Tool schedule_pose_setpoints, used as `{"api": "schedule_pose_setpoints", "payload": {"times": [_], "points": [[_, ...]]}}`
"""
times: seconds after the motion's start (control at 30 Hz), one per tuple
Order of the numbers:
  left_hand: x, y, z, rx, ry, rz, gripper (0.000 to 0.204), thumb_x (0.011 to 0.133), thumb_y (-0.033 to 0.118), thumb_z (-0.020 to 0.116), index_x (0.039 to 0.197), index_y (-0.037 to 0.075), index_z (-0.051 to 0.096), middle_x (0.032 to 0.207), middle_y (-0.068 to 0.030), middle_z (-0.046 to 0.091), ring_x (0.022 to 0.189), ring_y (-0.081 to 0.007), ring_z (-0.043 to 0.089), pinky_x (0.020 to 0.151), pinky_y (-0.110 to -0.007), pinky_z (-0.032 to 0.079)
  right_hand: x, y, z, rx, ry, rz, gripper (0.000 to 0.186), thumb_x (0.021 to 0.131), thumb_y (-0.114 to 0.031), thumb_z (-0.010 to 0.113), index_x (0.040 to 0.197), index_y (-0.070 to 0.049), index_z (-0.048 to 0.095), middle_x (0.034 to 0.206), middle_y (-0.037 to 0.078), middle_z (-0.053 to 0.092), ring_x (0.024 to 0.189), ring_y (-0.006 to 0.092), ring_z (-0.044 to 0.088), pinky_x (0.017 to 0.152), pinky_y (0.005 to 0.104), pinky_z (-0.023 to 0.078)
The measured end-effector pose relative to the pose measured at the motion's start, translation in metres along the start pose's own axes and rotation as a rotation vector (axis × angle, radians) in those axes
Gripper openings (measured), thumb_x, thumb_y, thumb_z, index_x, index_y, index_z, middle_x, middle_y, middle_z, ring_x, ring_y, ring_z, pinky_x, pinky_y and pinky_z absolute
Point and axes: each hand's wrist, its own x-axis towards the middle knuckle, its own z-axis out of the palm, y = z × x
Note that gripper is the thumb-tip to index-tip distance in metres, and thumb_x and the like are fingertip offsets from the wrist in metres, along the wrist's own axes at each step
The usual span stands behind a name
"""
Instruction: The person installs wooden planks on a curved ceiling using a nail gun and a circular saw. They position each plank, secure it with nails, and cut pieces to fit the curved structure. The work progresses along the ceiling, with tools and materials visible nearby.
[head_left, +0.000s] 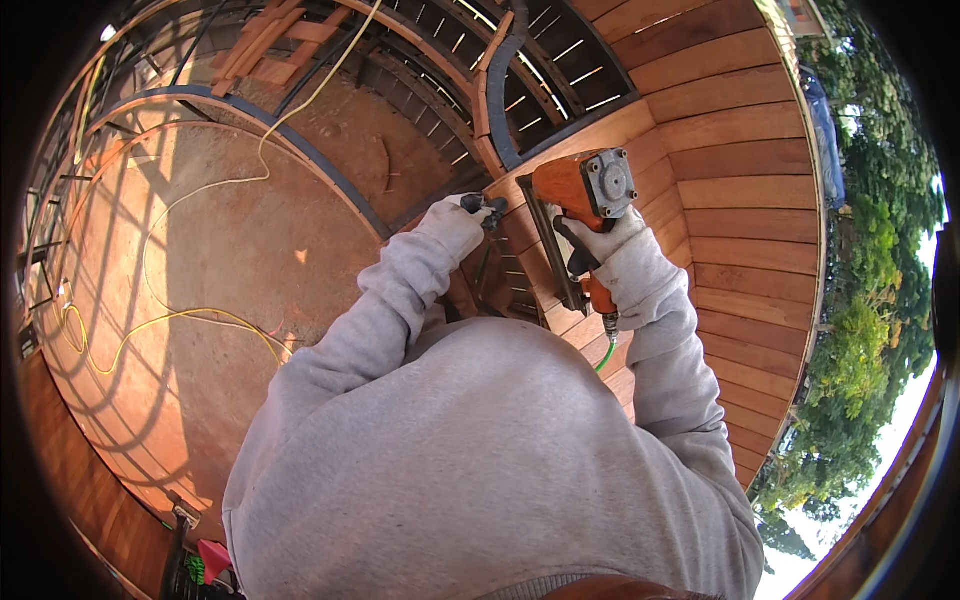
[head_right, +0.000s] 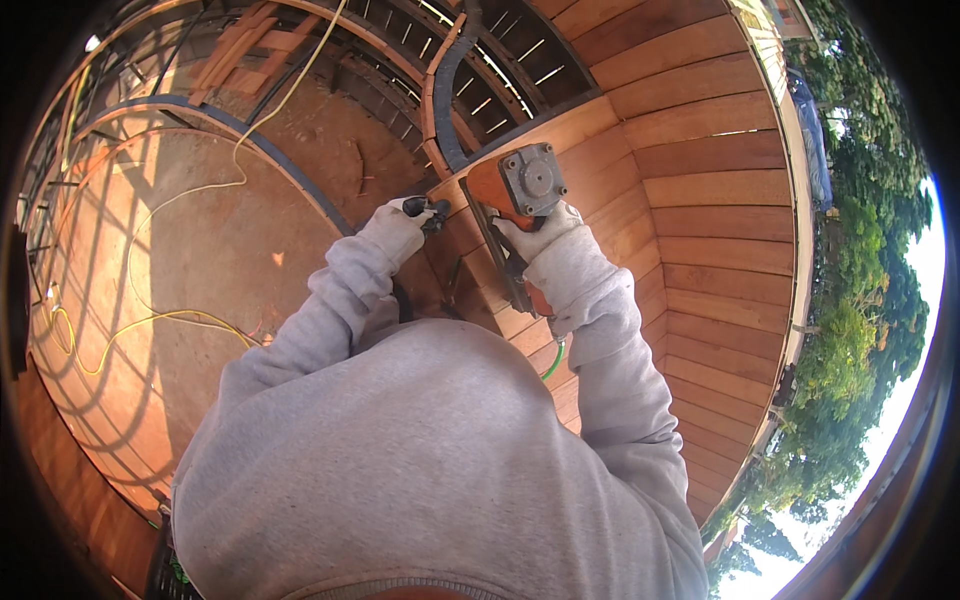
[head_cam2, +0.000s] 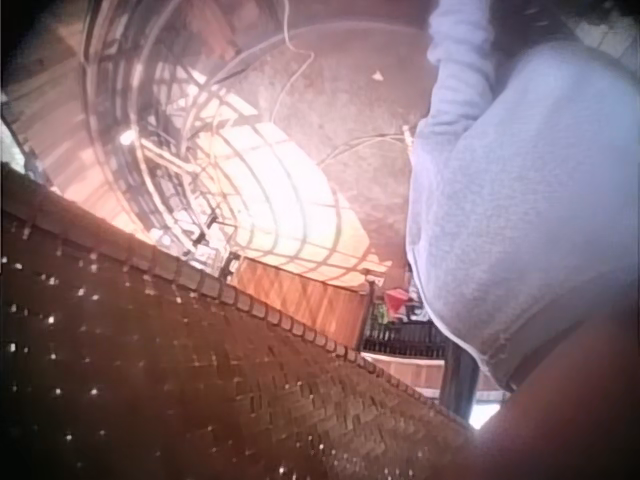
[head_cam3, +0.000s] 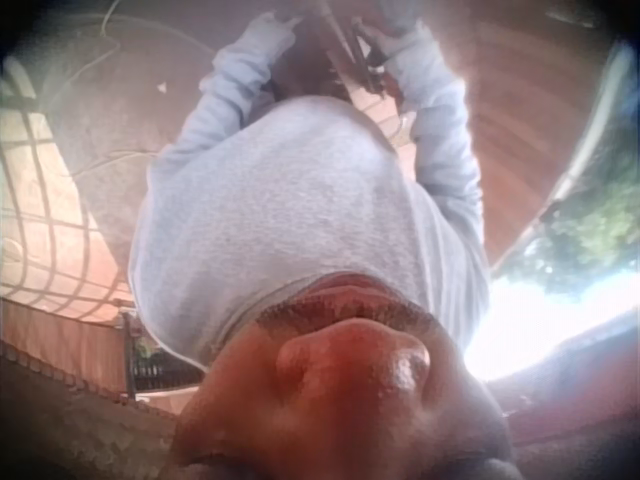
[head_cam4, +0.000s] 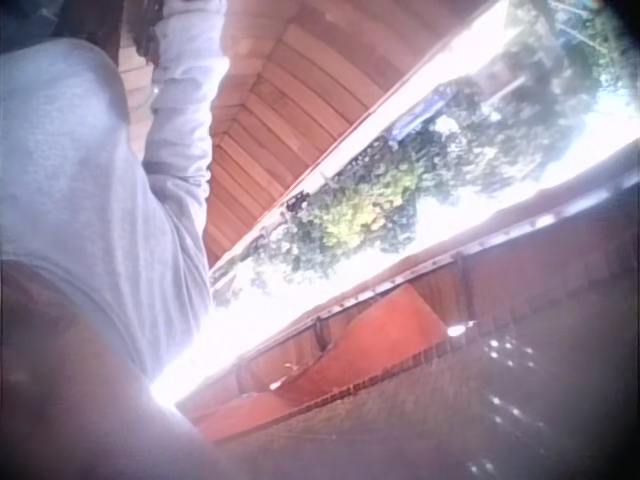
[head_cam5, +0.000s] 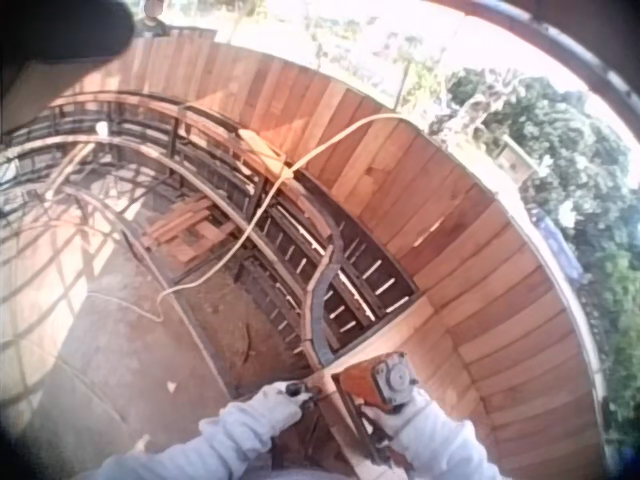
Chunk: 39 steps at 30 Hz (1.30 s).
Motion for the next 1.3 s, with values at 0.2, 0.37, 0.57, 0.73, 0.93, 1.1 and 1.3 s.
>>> {"api": "schedule_pose_setpoints", "payload": {"times": [0.2, 0.37, 0.57, 0.73, 0.93, 1.1, 1.3], "points": [[-0.007, 0.014, -0.004, 0.089, -0.010, -0.052, 0.021, 0.096, 0.025, 0.064, 0.107, 0.009, 0.072, 0.095, -0.0143, 0.073, 0.091, -0.0318, 0.068, 0.080, -0.038, 0.052, 0.011, -0.001, 0.004, -0.066, 0.028, -0.093, 0.039, 0.085, -0.024, 0.078, 0.117, -0.006, 0.067, 0.091, 0.007, 0.073, 0.077, 0.0174, 0.069, 0.069, 0.0314, 0.057], [-0.002, 0.002, 0.001, 0.144, 0.011, -0.024, 0.026, 0.098, 0.031, 0.061, 0.107, 0.009, 0.072, 0.094, -0.0147, 0.073, 0.095, -0.0341, 0.068, 0.082, -0.038, 0.053, 0.009, -0.011, 0.004, -0.081, 0.009, -0.016, 0.043, 0.082, -0.031, 0.078, 0.117, -0.009, 0.069, 0.099, 0.012, 0.074, 0.093, 0.0266, 0.069, 0.083, 0.0359, 0.055], [0.012, -0.048, 0.007, -0.290, 0.029, -0.094, 0.026, 0.102, 0.026, 0.055, 0.115, 0.009, 0.069, 0.094, -0.0096, 0.071, 0.084, -0.0268, 0.065, 0.078, -0.035, 0.052, -0.017, 0.011, -0.013, 0.026, 0.102, 0.020, 0.043, 0.082, -0.034, 0.078, 0.116, -0.008, 0.070, 0.100, 0.014, 0.075, 0.096, 0.0301, 0.072, 0.086, 0.0383, 0.057], [0.066, -0.114, 0.034, -0.851, -0.014, -0.102, 0.027, 0.104, 0.023, 0.050, 0.117, 0.006, 0.067, 0.100, -0.0076, 0.070, 0.082, -0.0226, 0.063, 0.078, -0.034, 0.051, -0.086, 0.049, -0.024, 0.169, 0.269, 0.129, 0.042, 0.082, -0.029, 0.079, 0.115, -0.005, 0.070, 0.100, 0.014, 0.075, 0.092, 0.0265, 0.073, 0.083, 0.0370, 0.057], [0.073, -0.090, 0.026, -0.996, -0.143, 0.034, 0.025, 0.104, 0.023, 0.051, 0.115, 0.006, 0.067, 0.098, -0.0095, 0.069, 0.083, -0.0210, 0.061, 0.080, -0.033, 0.051, -0.158, 0.102, -0.006, 0.145, 0.434, 0.357, 0.037, 0.083, -0.028, 0.078, 0.107, -0.001, 0.070, 0.088, 0.014, 0.074, 0.082, 0.0264, 0.072, 0.073, 0.0366, 0.057], [0.039, -0.020, 0.002, -0.588, -0.004, -0.132, 0.026, 0.100, 0.021, 0.059, 0.115, 0.001, 0.068, 0.103, -0.0095, 0.071, 0.091, -0.0191, 0.061, 0.085, -0.029, 0.047, -0.212, 0.100, 0.008, 0.087, 0.555, 0.468, 0.035, 0.084, -0.031, 0.078, 0.096, 0.001, 0.071, 0.062, 0.010, 0.068, 0.054, 0.0211, 0.069, 0.051, 0.0355, 0.056], [0.021, 0.012, 0.014, 0.085, 0.187, 0.230, 0.028, 0.099, 0.021, 0.061, 0.115, 0.000, 0.069, 0.107, -0.0108, 0.071, 0.090, -0.0198, 0.059, 0.086, -0.030, 0.047, -0.261, 0.134, 0.041, -0.034, 0.540, 0.771, 0.040, 0.086, -0.041, 0.073, 0.101, -0.004, 0.071, 0.098, 0.020, 0.073, 0.095, 0.0406, 0.069, 0.081, 0.0474, 0.056]]}}
